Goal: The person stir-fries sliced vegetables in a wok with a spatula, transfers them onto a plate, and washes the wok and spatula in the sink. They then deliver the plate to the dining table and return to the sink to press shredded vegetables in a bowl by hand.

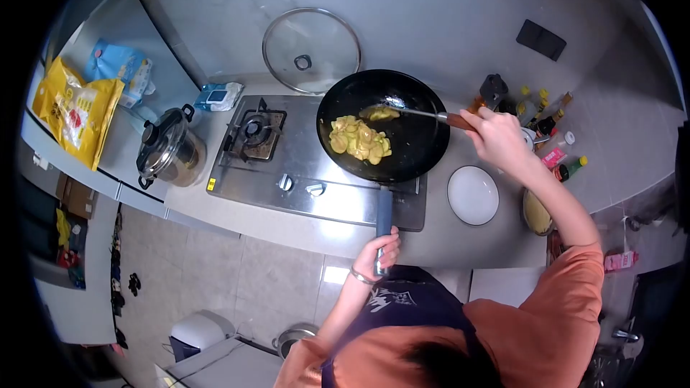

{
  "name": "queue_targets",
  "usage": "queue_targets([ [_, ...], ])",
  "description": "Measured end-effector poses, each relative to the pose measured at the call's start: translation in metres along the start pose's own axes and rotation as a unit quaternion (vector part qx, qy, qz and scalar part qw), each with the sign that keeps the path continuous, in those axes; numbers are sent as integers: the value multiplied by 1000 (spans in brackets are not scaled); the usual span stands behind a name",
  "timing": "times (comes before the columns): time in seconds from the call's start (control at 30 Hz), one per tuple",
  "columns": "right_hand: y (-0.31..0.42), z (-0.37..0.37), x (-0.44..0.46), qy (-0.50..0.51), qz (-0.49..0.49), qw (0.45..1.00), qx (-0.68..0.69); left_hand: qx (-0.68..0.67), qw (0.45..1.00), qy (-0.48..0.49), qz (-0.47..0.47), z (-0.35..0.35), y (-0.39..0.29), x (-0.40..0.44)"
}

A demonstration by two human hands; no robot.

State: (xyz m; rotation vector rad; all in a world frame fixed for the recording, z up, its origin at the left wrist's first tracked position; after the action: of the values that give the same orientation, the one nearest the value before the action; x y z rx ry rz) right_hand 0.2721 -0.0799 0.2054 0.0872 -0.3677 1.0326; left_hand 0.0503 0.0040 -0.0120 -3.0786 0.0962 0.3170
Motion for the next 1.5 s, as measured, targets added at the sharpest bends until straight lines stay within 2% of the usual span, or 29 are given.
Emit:
queue_targets([
  [0.13, 9, -46, 7, -1, -19, 999, -30, 3, 1000, 4, 0, -4, -1, -1],
  [0.2, 16, -56, 3, -4, -2, 1000, 7, 0, 1000, 3, 1, -2, -1, 0],
  [0.23, 15, -57, -2, -4, -4, 1000, 7, -4, 1000, 2, 1, -1, -1, 0],
  [0.33, 10, -52, -21, -12, 86, 991, 98, -13, 1000, -10, -9, -5, 0, -2],
  [0.43, -2, -15, -28, -4, 110, 992, 61, -3, 1000, 0, 0, -2, -1, 0],
  [0.53, 4, 38, -44, -7, 82, 995, 59, -16, 1000, 9, -7, -3, -1, -1],
  [0.6, 12, 69, -59, 54, -18, 998, 39, -20, 1000, 7, -5, -3, 0, 0],
  [0.7, 23, 53, -79, 81, -46, 996, 14, -18, 1000, 0, -5, -2, 0, 0],
  [0.77, 26, 31, -75, 68, -52, 996, 23, -13, 1000, -4, -3, -1, 1, 1],
  [0.83, 22, 12, -69, 53, -102, 991, 72, -20, 1000, 8, 1, -1, 0, 1],
  [0.87, 22, 0, -66, 53, -102, 991, 72, -20, 1000, 9, 0, -1, 0, 2],
  [0.93, 24, -19, -63, -35, -75, 992, 93, -23, 1000, 13, -1, 1, 1, 2],
  [0.97, 26, -32, -65, -36, -78, 992, 92, -21, 1000, 13, 2, 1, 1, 2],
  [1.07, 34, -60, -79, 60, -66, 994, 67, -18, 1000, 15, -2, -1, 0, 2],
  [1.17, 47, -28, -100, 108, -74, 988, 78, -16, 1000, -10, 0, -2, 1, 2],
  [1.3, 36, -53, -80, 43, -83, 989, 113, -13, 1000, -12, 2, 3, 1, 0],
  [1.37, 34, -40, -78, 32, -80, 993, 83, 8, 1000, -25, -6, 0, -1, 0],
  [1.43, 32, -30, -79, 2, -90, 989, 119, 3, 1000, -27, -9, 1, 0, 0],
  [1.5, 30, -55, -64, -21, -69, 990, 118, -3, 1000, -11, -14, 2, 1, 2],
])
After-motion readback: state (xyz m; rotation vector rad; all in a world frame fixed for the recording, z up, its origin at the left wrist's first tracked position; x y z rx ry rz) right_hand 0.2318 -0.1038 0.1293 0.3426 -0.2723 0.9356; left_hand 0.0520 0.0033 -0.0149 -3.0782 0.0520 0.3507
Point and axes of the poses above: each hand's wrist, its own x-axis towards the middle knuckle, its own z-axis out of the back of the hand, y = z × x, the point moved 3 cm from there along x, towards the middle knuckle, and after that the axes turned 7 degrees about -z, right-handed, at the moved point
